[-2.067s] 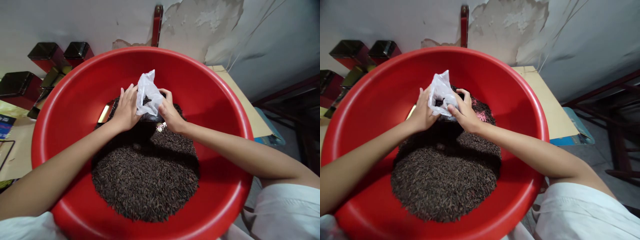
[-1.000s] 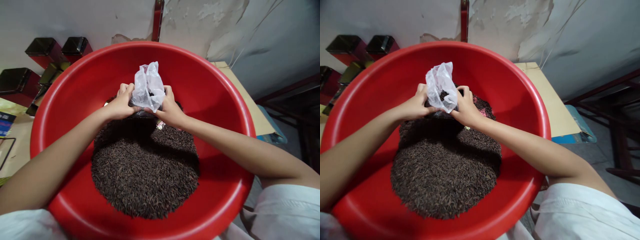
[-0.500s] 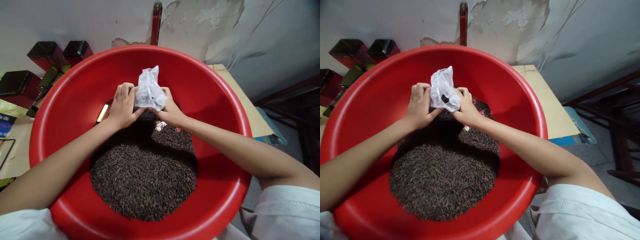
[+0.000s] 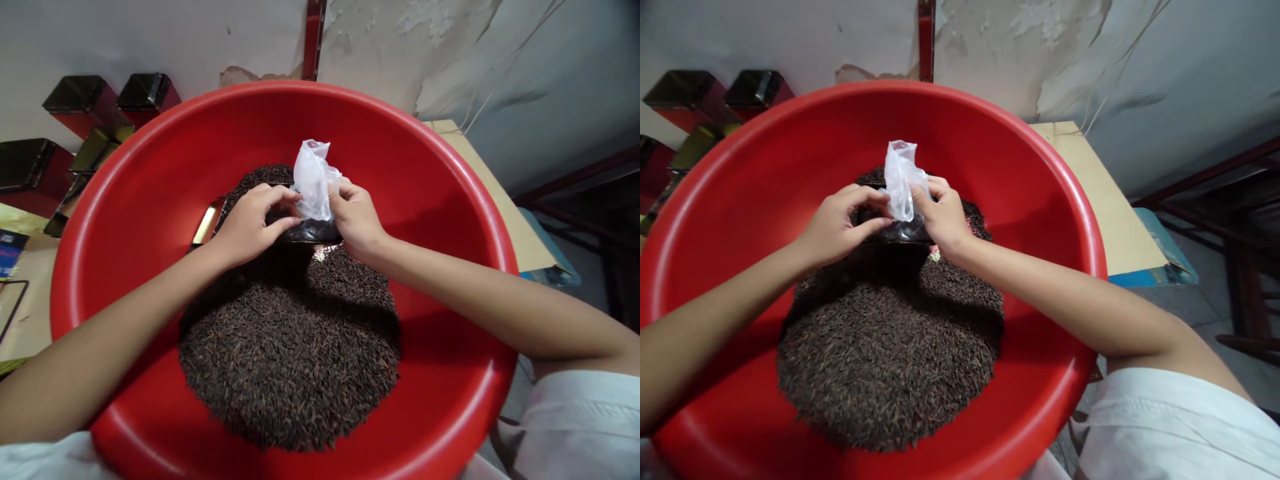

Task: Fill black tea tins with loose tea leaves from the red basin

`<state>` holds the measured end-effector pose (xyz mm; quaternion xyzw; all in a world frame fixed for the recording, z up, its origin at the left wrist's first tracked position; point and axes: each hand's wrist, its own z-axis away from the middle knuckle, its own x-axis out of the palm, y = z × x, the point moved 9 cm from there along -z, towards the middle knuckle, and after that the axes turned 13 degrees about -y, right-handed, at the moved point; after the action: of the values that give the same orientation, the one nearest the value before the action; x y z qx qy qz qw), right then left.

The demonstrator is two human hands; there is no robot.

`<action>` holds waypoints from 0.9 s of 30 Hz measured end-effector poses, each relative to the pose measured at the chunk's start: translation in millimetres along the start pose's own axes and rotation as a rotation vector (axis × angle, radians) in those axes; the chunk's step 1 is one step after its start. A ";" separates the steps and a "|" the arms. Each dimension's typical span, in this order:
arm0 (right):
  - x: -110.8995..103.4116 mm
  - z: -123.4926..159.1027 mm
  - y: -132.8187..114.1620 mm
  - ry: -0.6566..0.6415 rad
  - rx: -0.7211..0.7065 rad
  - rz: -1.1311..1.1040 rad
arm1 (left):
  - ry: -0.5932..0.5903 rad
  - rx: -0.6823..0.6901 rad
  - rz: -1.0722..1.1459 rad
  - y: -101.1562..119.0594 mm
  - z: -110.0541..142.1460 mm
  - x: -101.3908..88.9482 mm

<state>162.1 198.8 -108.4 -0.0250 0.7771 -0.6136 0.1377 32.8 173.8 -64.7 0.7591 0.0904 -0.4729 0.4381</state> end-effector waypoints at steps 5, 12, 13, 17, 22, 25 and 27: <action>8.4 2.0 -14.6 -0.071 -0.029 0.102 | 0.111 -0.018 -0.170 -1.3 3.1 -4.1; 35.7 10.1 -36.5 -0.428 -0.206 0.386 | 0.297 -0.067 -0.133 -18.6 13.5 -13.0; 38.8 10.5 -36.0 -0.466 -0.233 0.438 | 0.339 -0.075 -0.093 -22.4 15.8 -14.7; 41.9 6.5 -31.7 -0.489 -0.292 0.567 | 0.443 -0.102 0.005 -30.1 21.6 -15.9; 35.7 2.2 -33.7 -0.391 -0.278 0.509 | 0.423 -0.148 -0.071 -24.4 22.6 -11.5; 29.4 1.6 -33.0 -0.303 -0.228 0.464 | 0.455 -0.151 -0.142 -18.1 24.7 -12.1; 25.9 1.8 -30.9 -0.246 -0.192 0.447 | 0.456 -0.133 -0.178 -14.6 24.0 -11.1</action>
<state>133.6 184.1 -83.8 0.0599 0.7953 -0.4840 0.3602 3.4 167.6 -68.4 0.8048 0.2842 -0.3193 0.4118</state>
